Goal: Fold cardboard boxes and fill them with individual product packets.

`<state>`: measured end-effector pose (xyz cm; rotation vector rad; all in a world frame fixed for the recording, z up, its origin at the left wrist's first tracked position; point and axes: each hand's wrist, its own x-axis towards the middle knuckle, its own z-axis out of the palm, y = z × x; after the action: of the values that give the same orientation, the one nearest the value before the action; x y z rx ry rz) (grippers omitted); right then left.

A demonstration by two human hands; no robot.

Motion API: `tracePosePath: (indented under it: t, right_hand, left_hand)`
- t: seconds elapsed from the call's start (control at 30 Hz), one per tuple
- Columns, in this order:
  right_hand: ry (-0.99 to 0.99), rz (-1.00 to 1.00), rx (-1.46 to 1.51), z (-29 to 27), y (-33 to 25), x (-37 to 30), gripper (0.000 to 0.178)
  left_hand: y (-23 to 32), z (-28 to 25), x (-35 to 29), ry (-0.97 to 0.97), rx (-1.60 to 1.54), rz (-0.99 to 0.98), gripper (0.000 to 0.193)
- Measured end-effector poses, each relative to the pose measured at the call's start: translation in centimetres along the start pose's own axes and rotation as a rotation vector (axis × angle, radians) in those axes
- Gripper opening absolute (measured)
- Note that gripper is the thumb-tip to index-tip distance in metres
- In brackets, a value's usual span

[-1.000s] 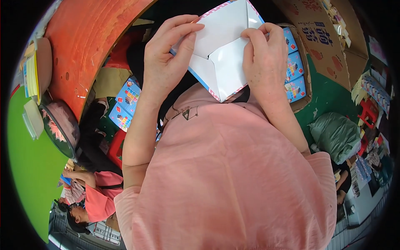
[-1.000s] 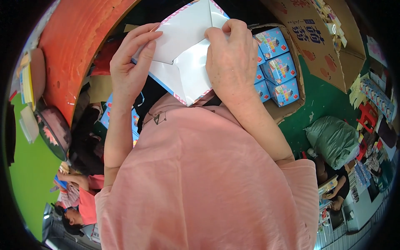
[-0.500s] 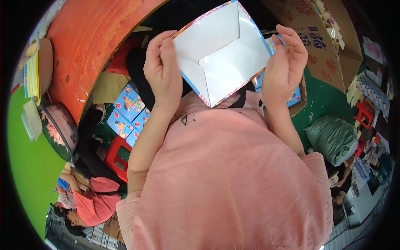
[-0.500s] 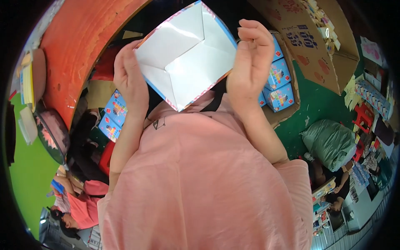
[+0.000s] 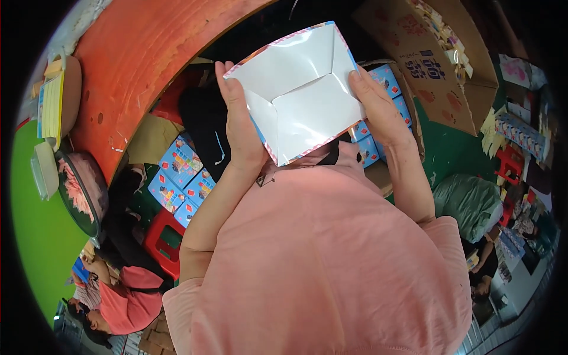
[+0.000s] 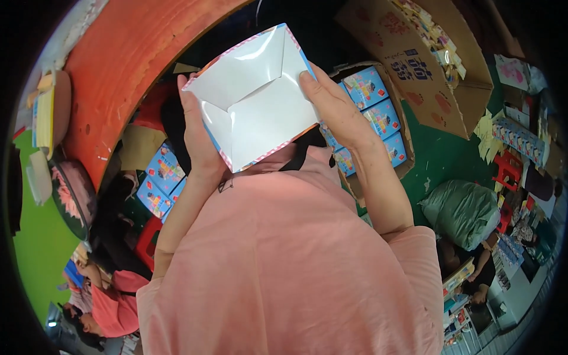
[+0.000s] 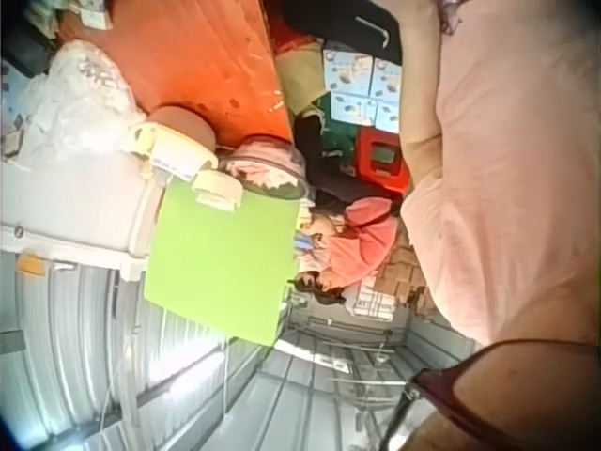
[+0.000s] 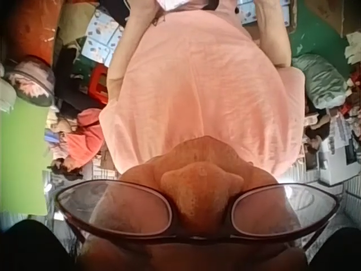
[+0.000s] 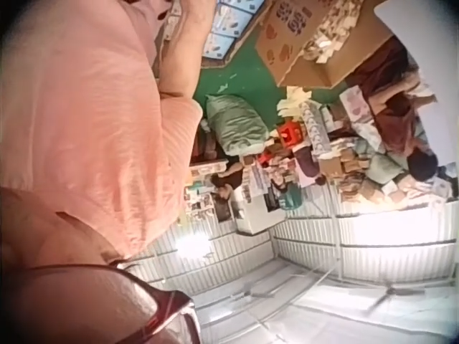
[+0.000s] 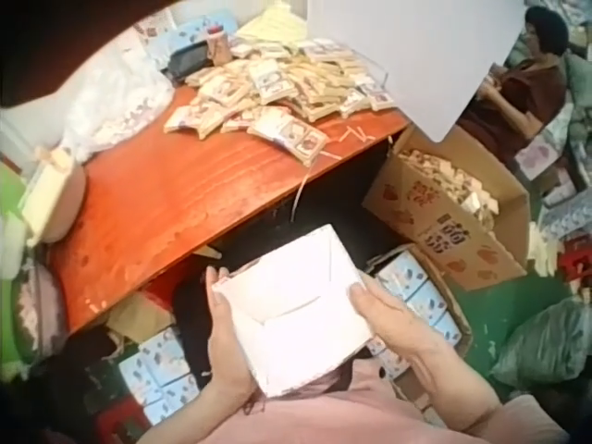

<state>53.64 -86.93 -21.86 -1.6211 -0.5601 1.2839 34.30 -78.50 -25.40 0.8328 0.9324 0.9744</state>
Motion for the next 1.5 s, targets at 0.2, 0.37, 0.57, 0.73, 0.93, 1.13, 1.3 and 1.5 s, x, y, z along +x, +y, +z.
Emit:
tracePosePath:
  t: [0.2,0.37,0.57,0.73,0.93,1.13,1.3,1.5]
  right_hand:
    - [-0.162,-0.123,0.252,-3.6,-3.9,-5.6,0.091]
    - [0.08,-0.483,0.381,-3.2,-9.7,-12.2,0.101]
    - [0.227,-0.912,-0.145,-6.3,-14.1,-16.6,0.092]
    - [0.391,-1.438,-0.642,-5.0,-18.7,-13.3,0.064]
    - [-0.158,-1.952,-1.432,18.0,-18.5,4.5,0.034]
    - [-0.181,-1.931,-1.416,23.6,-9.1,17.1,0.015]
    - [-0.558,-1.528,-1.381,23.6,-9.6,16.6,0.032]
    - [-0.209,-1.215,-1.213,29.1,-10.2,19.3,0.041]
  left_hand:
    - [6.8,2.6,-3.4,-0.219,-0.115,0.012,0.077]
    - [10.4,6.0,-8.3,-0.444,-0.059,0.126,0.085]
    - [14.2,8.8,-8.6,-0.652,-0.007,0.959,0.11]
    - [18.3,5.4,-0.8,-0.153,0.312,1.381,0.117]
    - [12.5,-15.0,10.6,0.42,0.488,0.663,0.076]
    - [11.8,-15.0,9.4,0.316,0.257,0.587,0.078]
    - [9.9,-14.4,10.8,0.376,0.608,0.542,0.094]
    - [8.5,-13.6,12.6,0.481,0.889,0.71,0.072]
